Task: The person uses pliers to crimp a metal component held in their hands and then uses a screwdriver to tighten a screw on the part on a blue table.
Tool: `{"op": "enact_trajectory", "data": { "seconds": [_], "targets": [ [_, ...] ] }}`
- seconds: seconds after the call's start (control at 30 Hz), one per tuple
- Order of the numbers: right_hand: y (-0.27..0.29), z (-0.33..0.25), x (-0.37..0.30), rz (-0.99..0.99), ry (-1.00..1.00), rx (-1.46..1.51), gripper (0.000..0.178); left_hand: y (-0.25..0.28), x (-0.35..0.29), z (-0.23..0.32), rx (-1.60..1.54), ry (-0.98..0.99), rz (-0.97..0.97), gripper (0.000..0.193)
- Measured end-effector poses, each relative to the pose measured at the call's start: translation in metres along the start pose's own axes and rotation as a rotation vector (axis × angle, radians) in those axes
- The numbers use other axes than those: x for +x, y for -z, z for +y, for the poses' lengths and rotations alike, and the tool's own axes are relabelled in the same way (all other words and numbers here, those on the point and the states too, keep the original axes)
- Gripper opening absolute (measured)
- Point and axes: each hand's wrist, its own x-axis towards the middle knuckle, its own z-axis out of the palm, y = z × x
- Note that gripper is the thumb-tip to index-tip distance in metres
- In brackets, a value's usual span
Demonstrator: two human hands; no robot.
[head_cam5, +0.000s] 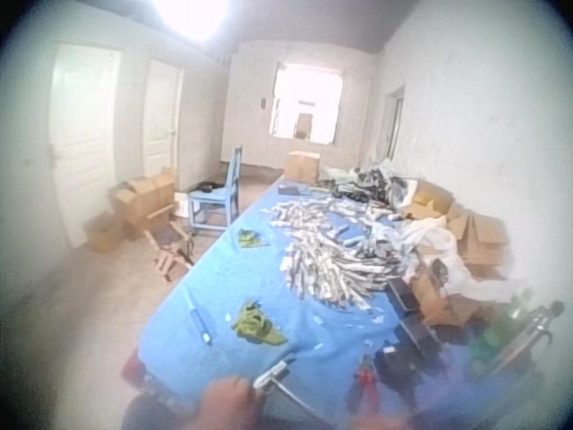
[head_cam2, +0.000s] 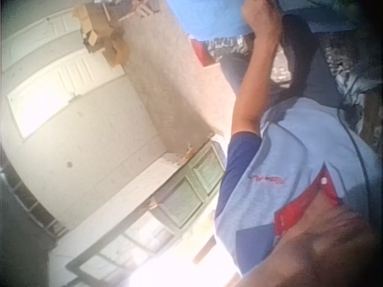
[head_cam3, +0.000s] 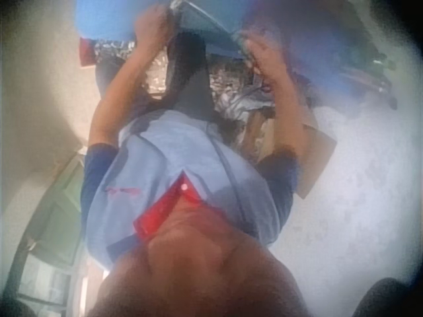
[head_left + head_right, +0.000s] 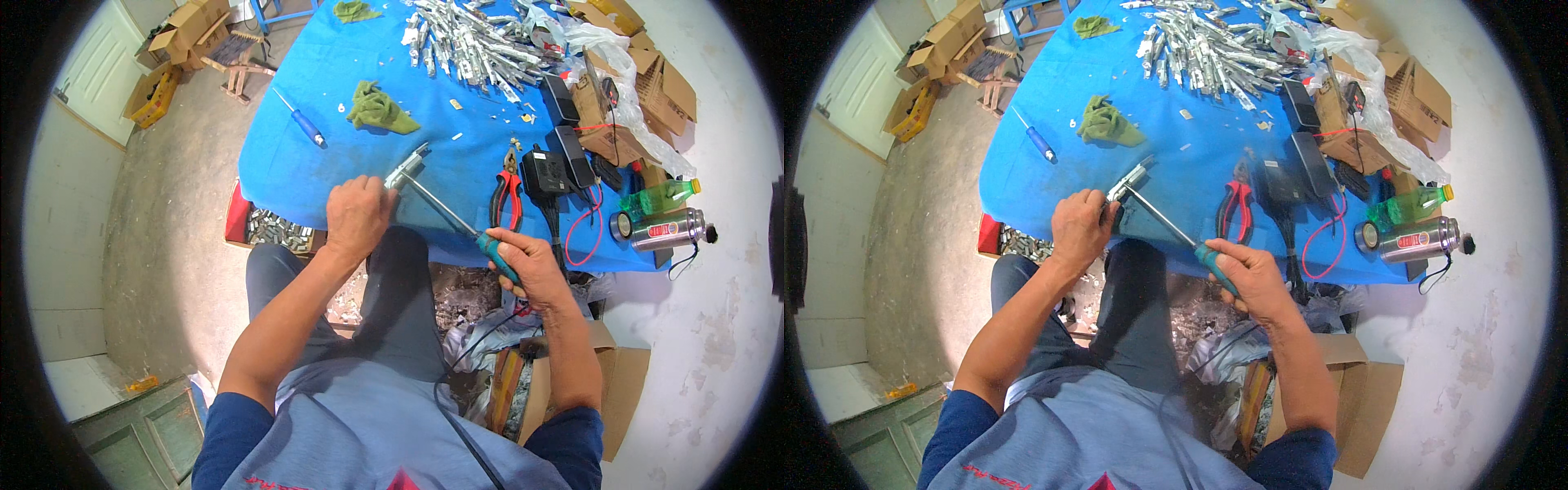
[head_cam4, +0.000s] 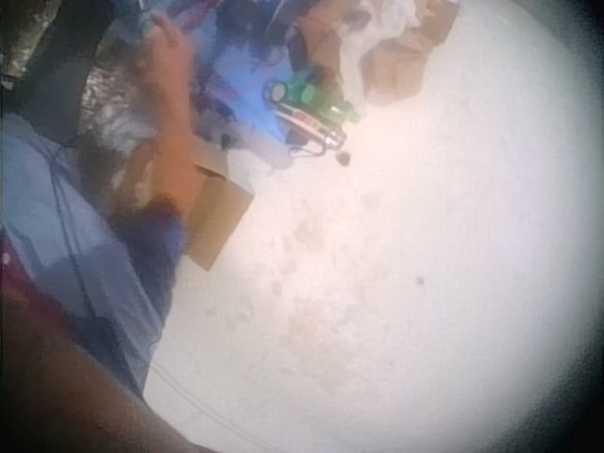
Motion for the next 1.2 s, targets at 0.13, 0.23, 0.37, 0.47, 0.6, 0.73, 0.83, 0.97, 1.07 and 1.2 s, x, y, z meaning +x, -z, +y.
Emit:
{"op": "enact_trajectory", "data": {
  "seconds": [0.13,0.23,0.37,0.47,0.6,0.73,0.83,0.97,1.07,1.2],
  "targets": [
    [-0.005,0.016,-0.002,0.02,0.128,-0.215,0.033,0.003,0.001,0.0,0.01,-0.005,-0.012,0.024],
    [-0.016,0.02,-0.002,0.18,0.753,-0.787,0.033,0.003,0.001,-0.001,0.017,-0.024,-0.009,0.024],
    [-0.033,0.004,-0.015,0.201,0.612,-0.868,0.031,0.003,0.001,0.0,0.013,-0.011,-0.009,0.024],
    [-0.034,0.014,-0.015,0.229,0.63,-0.841,0.032,0.002,0.0,0.001,0.01,-0.019,-0.001,0.024],
    [-0.04,0.018,-0.022,0.127,0.283,-0.356,0.039,0.001,-0.001,0.0,0.019,-0.02,-0.001,0.024],
    [-0.028,0.047,-0.008,-0.084,0.201,0.109,0.045,0.002,-0.001,0.001,0.022,-0.023,-0.009,0.024],
    [-0.04,0.044,-0.01,-0.028,0.156,0.195,0.046,0.003,0.001,0.002,0.03,-0.031,-0.015,0.024],
    [-0.046,0.042,-0.014,0.061,0.174,-0.059,0.042,0.002,0.0,0.0,0.017,-0.025,-0.001,0.024],
    [-0.056,0.051,-0.013,0.164,0.385,-0.296,0.039,0.002,0.002,0.001,-0.007,-0.016,0.004,0.025],
    [-0.065,0.064,-0.004,0.288,0.695,-0.72,0.042,0.0,0.003,0.001,0.005,-0.028,0.01,0.025]
  ]
}}
